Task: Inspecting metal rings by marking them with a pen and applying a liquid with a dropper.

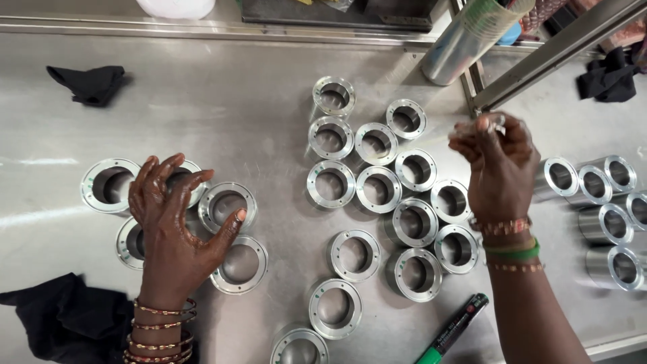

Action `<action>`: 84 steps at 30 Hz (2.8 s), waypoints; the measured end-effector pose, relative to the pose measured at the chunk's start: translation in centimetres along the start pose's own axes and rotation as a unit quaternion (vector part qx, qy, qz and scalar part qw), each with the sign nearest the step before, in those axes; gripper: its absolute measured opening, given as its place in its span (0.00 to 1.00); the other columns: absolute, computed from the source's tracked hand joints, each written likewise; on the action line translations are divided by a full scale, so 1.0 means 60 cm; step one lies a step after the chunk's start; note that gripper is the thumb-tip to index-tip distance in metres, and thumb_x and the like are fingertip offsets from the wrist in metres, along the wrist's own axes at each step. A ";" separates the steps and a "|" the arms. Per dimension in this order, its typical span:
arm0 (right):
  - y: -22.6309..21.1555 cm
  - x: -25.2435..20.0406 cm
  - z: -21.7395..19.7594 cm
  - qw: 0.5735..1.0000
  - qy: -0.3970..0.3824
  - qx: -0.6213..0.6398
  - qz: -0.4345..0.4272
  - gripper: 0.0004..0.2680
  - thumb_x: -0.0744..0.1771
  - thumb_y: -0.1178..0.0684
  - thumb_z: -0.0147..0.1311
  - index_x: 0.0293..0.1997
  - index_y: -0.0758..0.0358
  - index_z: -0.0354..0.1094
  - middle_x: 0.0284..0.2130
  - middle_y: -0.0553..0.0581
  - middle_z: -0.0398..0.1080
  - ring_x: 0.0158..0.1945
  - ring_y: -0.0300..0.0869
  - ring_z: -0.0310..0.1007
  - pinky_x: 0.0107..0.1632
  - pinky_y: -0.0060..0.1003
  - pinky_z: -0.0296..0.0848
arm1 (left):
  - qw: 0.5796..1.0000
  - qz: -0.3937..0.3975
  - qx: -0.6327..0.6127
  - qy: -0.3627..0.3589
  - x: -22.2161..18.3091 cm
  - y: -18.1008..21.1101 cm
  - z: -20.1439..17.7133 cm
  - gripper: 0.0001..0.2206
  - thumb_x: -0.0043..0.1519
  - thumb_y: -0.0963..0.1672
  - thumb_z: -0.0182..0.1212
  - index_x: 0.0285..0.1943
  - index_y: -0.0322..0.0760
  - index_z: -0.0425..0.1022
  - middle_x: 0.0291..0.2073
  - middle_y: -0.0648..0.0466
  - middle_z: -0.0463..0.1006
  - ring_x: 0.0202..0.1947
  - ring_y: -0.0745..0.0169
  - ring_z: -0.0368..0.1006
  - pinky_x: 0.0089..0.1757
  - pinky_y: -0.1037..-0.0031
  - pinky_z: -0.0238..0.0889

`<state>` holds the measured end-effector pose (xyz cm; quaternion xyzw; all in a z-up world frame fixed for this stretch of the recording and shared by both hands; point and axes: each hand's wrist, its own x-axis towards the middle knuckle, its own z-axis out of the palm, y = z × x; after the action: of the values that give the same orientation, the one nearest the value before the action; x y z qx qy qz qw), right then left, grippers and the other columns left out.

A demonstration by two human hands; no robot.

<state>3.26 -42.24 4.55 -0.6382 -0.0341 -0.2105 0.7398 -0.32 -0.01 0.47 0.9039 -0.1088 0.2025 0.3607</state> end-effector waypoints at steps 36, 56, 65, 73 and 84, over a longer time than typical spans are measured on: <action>-0.034 -0.083 -0.056 0.996 0.032 -0.078 0.006 0.08 0.71 0.55 0.60 0.53 0.67 0.69 0.42 0.60 0.77 0.47 0.45 0.82 0.51 0.40 0.84 | 1.000 0.009 0.004 -0.014 -0.010 -0.010 0.011 0.27 0.56 0.52 0.74 0.61 0.40 0.74 0.71 0.48 0.61 0.79 0.42 0.42 0.72 0.45 0.36; -0.030 -0.065 -0.065 0.988 0.021 -0.146 -0.048 0.08 0.72 0.57 0.60 0.54 0.69 0.67 0.43 0.61 0.77 0.46 0.43 0.81 0.52 0.37 0.83 | 0.993 0.078 0.019 -0.084 0.060 0.111 0.108 0.31 0.52 0.58 0.72 0.61 0.43 0.74 0.70 0.43 0.60 0.76 0.38 0.43 0.68 0.41 0.37; -0.074 -0.043 -0.074 0.987 0.028 -0.133 -0.086 0.09 0.74 0.55 0.61 0.55 0.69 0.67 0.41 0.61 0.78 0.44 0.43 0.82 0.51 0.37 0.84 | 0.949 0.122 0.105 -0.270 0.180 0.140 0.273 0.54 0.41 0.65 0.72 0.74 0.41 0.56 0.74 0.34 0.44 0.74 0.29 0.31 0.63 0.31 0.26; -0.068 -0.047 -0.088 0.992 0.057 -0.091 -0.069 0.10 0.73 0.55 0.63 0.56 0.68 0.68 0.42 0.61 0.77 0.45 0.43 0.81 0.51 0.37 0.84 | 0.928 0.106 0.124 -0.336 0.193 0.147 0.275 0.55 0.36 0.61 0.75 0.74 0.43 0.54 0.74 0.36 0.43 0.75 0.34 0.35 0.64 0.33 0.28; -0.070 -0.026 -0.062 0.994 0.042 -0.063 -0.078 0.08 0.74 0.55 0.62 0.53 0.69 0.67 0.41 0.62 0.77 0.44 0.44 0.81 0.51 0.37 0.83 | 0.952 0.104 0.113 -0.264 0.148 0.112 0.204 0.34 0.46 0.55 0.68 0.62 0.45 0.70 0.65 0.35 0.61 0.71 0.39 0.49 0.61 0.37 0.40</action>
<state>-0.46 -45.82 7.30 -0.6693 -0.0391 -0.2959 0.6804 8.84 -13.77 0.46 0.9438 -0.2695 0.0042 0.1915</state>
